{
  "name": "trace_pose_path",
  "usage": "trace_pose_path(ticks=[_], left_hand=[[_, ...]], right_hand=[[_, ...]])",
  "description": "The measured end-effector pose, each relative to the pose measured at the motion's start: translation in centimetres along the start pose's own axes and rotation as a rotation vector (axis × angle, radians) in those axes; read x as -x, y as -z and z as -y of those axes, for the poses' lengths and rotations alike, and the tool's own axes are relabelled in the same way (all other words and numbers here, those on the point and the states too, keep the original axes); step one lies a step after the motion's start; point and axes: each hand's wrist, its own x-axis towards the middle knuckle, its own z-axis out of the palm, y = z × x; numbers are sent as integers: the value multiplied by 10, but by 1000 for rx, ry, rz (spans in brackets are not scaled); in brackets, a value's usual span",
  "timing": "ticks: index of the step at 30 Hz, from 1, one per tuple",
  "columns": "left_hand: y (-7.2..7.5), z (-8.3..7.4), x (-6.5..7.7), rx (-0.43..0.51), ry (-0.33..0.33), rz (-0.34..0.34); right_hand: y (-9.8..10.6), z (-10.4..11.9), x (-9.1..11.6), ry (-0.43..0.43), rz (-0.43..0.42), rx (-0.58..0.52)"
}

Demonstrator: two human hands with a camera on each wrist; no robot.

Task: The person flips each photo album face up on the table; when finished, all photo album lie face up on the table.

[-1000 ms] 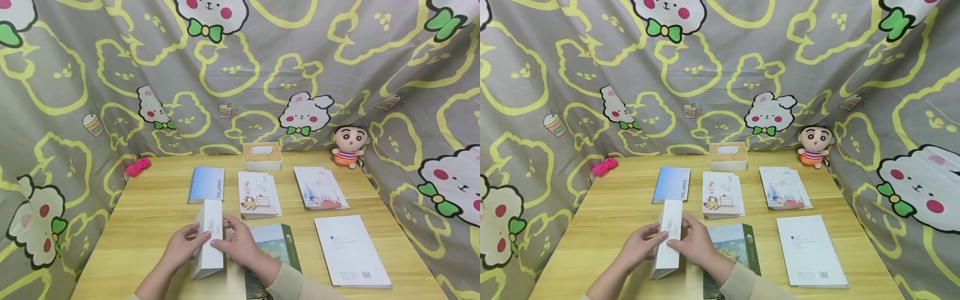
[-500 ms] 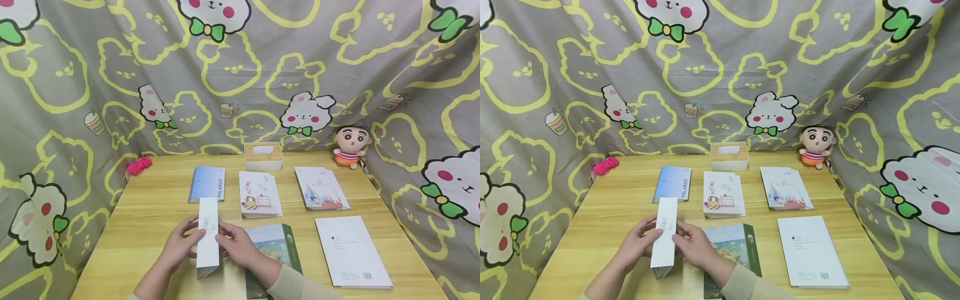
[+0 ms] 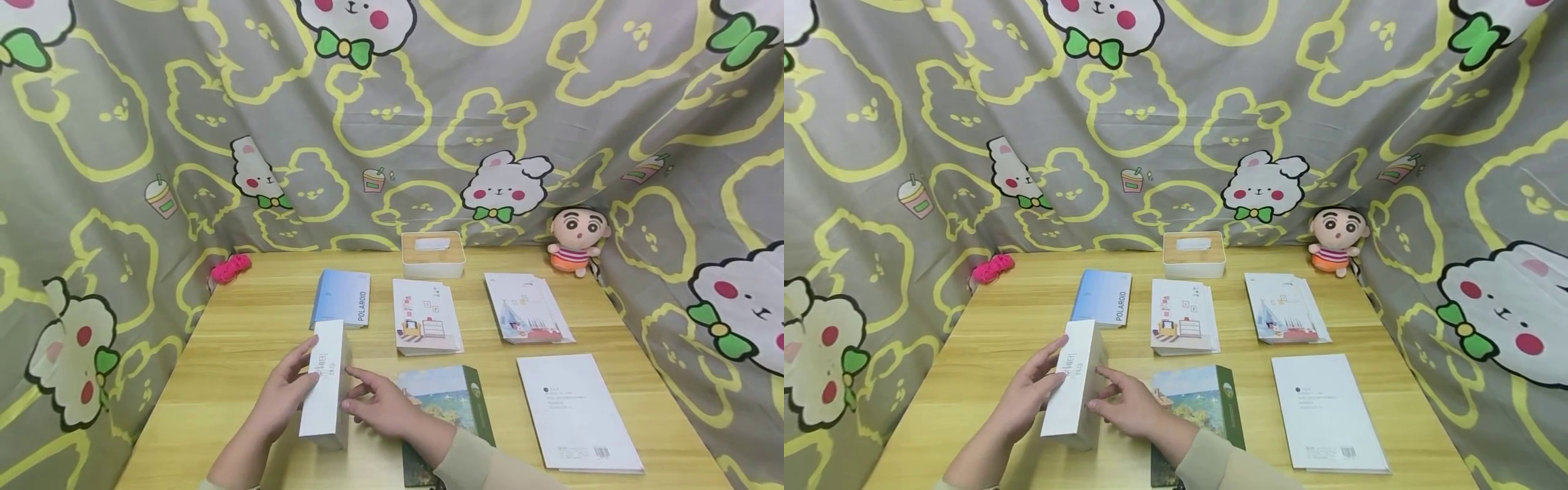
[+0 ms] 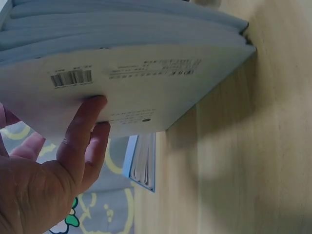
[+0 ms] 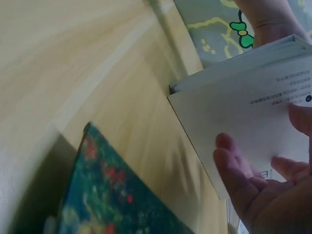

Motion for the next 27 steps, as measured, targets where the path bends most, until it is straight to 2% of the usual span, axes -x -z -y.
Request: trace_pose_path(ticks=[6,11,17,23,25,27], left_hand=[[7,2,0,-1,21,-46],[10,6,-3,34,36,-53],[11,15,-5,53,46,-79],[14,20,-5,-51,48,-157],[16,23,-6,-112,70,-188],[19,29,-8,-212,99,-202]], right_hand=[[-1,-2,1,-82,37,168],[-3,-1,-1,-65,14,311],[-2,0,-3,-63,-1,357],[-1,1,-3,-80,-4,376],[-1,1,-4,-70,5,412],[0,2,-6,-68,22,465]])
